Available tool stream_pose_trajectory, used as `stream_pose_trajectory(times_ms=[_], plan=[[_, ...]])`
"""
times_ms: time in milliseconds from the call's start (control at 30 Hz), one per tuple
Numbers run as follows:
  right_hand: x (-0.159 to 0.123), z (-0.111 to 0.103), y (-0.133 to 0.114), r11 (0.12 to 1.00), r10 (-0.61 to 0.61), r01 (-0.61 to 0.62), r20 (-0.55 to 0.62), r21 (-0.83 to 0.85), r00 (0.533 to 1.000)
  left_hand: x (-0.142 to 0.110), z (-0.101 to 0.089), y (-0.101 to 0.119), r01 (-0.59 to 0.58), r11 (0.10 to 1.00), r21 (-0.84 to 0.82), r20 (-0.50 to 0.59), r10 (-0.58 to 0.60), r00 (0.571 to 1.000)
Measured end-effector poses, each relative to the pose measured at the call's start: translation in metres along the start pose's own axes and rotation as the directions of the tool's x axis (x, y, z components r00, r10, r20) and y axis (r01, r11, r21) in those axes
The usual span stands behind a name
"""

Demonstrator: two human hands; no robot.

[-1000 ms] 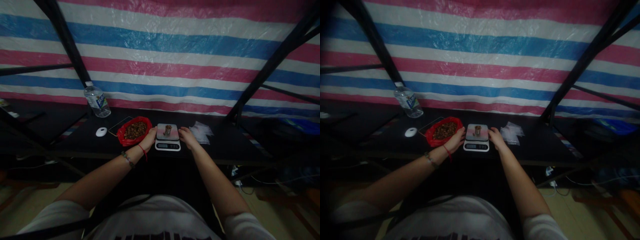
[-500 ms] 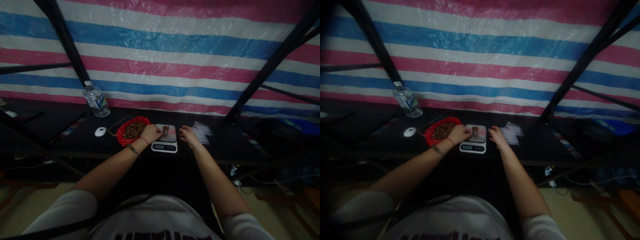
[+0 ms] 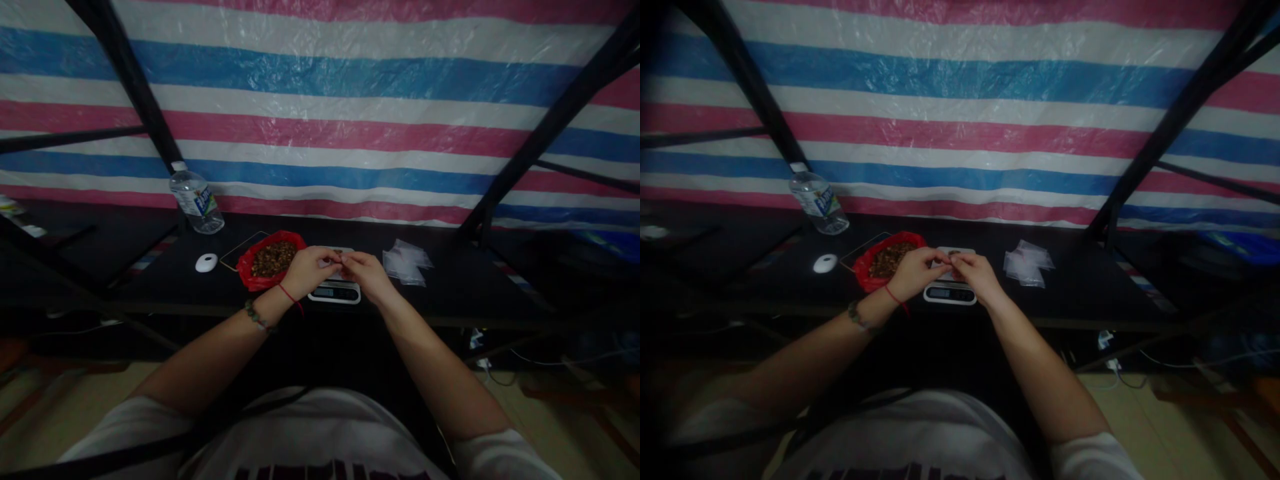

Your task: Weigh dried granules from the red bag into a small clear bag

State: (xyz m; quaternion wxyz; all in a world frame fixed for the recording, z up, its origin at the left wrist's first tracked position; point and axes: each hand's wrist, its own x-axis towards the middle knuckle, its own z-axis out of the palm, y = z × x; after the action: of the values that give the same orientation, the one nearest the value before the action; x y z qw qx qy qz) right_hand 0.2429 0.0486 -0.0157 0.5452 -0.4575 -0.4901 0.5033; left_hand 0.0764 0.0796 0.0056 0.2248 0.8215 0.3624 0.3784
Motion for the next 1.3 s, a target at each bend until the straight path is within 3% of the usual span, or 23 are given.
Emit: stream_pose_trajectory(times_ms=[133,267,367,467,667,900,1100,1300], plan=[[-0.004,0.007,0.001,0.999,0.012,-0.011,-0.017,0.050,1.000,-0.006,0.003,0.002,-0.015,1.000,-0.008,-0.038,0.014,0.999],[0.003,0.001,0.006,1.000,-0.021,0.022,-0.029,0.019,0.999,-0.009,0.003,-0.005,-0.073,0.996,0.047,-0.061,0.076,0.995],[0.017,-0.011,0.011,0.978,-0.151,0.131,-0.119,-0.164,0.981,-0.018,0.001,-0.016,-0.075,0.992,0.098,-0.023,0.078,0.997],[0.034,-0.024,0.016,0.906,-0.255,0.163,-0.197,-0.390,0.947,-0.035,0.000,-0.030,-0.044,0.979,0.197,0.088,0.027,0.996],[0.056,-0.029,0.026,0.693,-0.384,0.230,-0.080,-0.683,0.920,-0.068,0.005,-0.050,-0.031,0.961,0.275,0.192,-0.023,0.981],[0.065,-0.026,0.036,0.640,-0.360,0.238,-0.011,-0.730,0.933,-0.076,0.011,-0.054,-0.015,0.965,0.262,0.176,-0.032,0.984],[0.062,-0.024,0.034,0.580,-0.418,0.317,0.060,-0.750,0.907,-0.078,0.013,-0.053,-0.024,0.969,0.248,0.166,-0.018,0.986],[0.059,-0.025,0.034,0.598,-0.441,0.308,0.017,-0.740,0.898,-0.074,0.003,-0.048,-0.071,0.977,0.200,0.183,0.034,0.983]])
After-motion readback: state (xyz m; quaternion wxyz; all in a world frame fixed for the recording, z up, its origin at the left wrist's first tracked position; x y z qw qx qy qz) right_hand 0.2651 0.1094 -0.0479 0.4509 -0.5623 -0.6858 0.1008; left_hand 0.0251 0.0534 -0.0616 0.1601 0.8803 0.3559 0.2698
